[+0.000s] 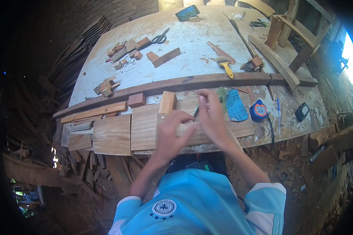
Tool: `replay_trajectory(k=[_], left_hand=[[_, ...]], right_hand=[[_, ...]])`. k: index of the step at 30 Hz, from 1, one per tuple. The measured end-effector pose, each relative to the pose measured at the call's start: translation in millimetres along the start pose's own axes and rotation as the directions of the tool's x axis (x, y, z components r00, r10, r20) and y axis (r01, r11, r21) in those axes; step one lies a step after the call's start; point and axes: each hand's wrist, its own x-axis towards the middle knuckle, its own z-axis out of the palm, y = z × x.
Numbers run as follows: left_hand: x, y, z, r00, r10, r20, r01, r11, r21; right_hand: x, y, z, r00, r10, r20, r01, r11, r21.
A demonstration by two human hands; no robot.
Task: Hammering nails into wood and sanding wooden pieces to assemble a small structure.
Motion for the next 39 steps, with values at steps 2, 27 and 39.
replay_trajectory(k=[2, 27, 39], left_hand=[[-4, 14, 13, 0.994, 0.024, -0.105, -0.027, 0.999, -0.025], [-18, 13, 29, 0.99, 0.071, -0.123, -0.071, 0.997, 0.001], [-4, 15, 16, 0.97, 0.16, -0.184, -0.173, 0.983, -0.057]], right_hand=[[-4, -18, 14, 0.993, 0.11, -0.034, -0.101, 0.973, 0.208], [-45, -6, 36, 0.958, 0.194, -0.211, -0.143, 0.962, 0.232], [-45, -17, 37, 0.967, 0.218, -0.128, -0.151, 0.904, 0.4]])
